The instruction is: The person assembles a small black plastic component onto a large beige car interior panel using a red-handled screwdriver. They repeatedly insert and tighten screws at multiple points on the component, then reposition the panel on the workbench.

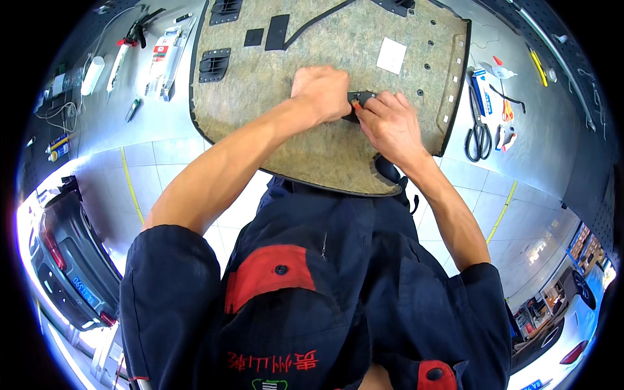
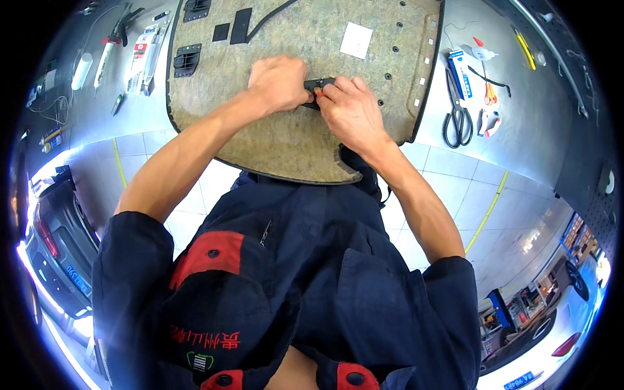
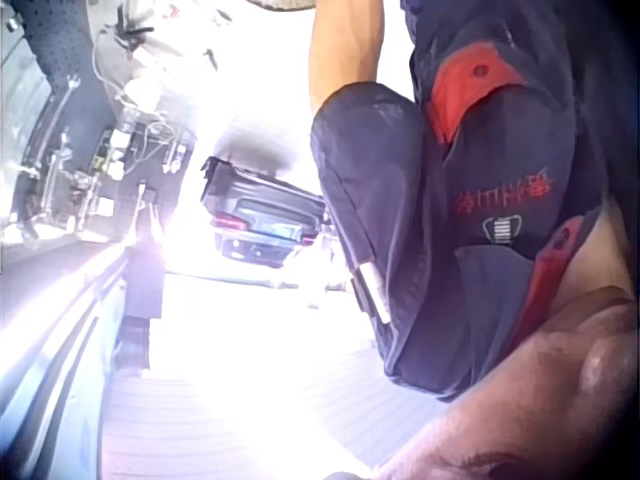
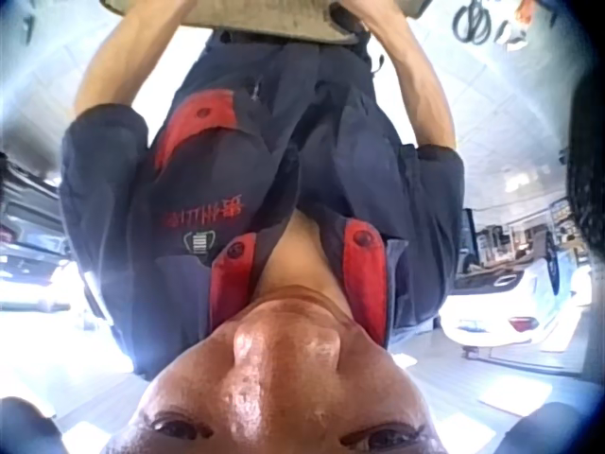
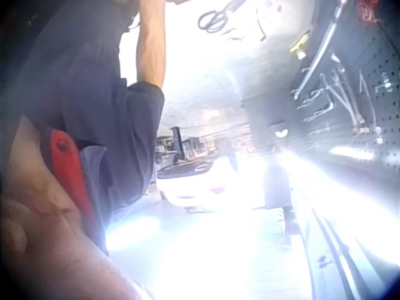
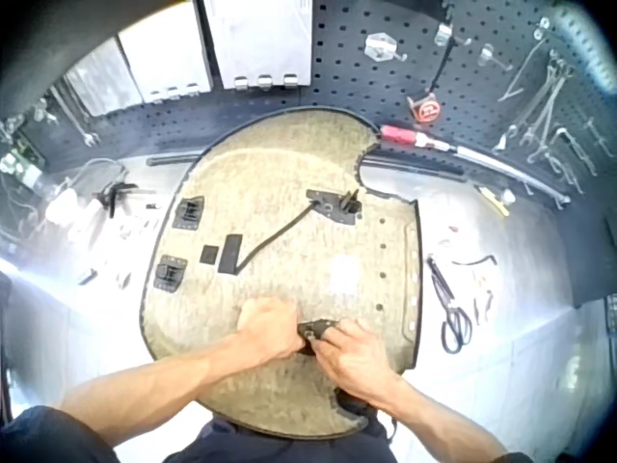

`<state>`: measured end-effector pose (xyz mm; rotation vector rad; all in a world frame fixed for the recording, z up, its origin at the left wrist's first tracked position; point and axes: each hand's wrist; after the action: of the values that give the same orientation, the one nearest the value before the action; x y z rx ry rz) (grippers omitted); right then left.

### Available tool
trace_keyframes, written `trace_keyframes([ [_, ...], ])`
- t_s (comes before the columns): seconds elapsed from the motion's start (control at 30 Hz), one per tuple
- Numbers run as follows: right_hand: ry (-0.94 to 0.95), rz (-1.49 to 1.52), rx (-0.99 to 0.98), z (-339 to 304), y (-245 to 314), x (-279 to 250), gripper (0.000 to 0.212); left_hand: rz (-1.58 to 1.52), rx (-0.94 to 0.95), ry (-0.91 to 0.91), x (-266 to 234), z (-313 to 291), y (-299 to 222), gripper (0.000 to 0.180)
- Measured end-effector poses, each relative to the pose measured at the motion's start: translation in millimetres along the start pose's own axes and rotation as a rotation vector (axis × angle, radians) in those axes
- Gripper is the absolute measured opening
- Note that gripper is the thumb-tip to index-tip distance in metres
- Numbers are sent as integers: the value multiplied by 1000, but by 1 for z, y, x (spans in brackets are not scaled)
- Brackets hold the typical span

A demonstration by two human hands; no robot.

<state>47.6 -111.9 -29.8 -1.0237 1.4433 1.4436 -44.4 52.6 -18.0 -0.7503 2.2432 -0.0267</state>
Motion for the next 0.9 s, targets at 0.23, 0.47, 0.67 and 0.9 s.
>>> trace_keyframes([
  [0.23,-92,623,485,-36,-12,-49,19,4,-28,66,-5,1,-3,36],
  [0.47,-22,1053,687,-81,-48,-13,17,55,-2,9,-6,-1,-6,37],
  [0.67,87,713,704,-50,-29,-17,18,30,-45,92,-11,0,-8,38],
  [0.9,122,666,560,-48,-33,-5,17,54,-5,52,-9,2,-6,38],
])
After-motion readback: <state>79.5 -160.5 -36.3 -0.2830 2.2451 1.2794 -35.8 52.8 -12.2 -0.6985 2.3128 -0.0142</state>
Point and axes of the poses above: each hand's wrist, its own z-axis towards the middle knuckle, its own x-axis out of the palm, y = z × x, and after that the axes turned 15 degrees about y, right-handed
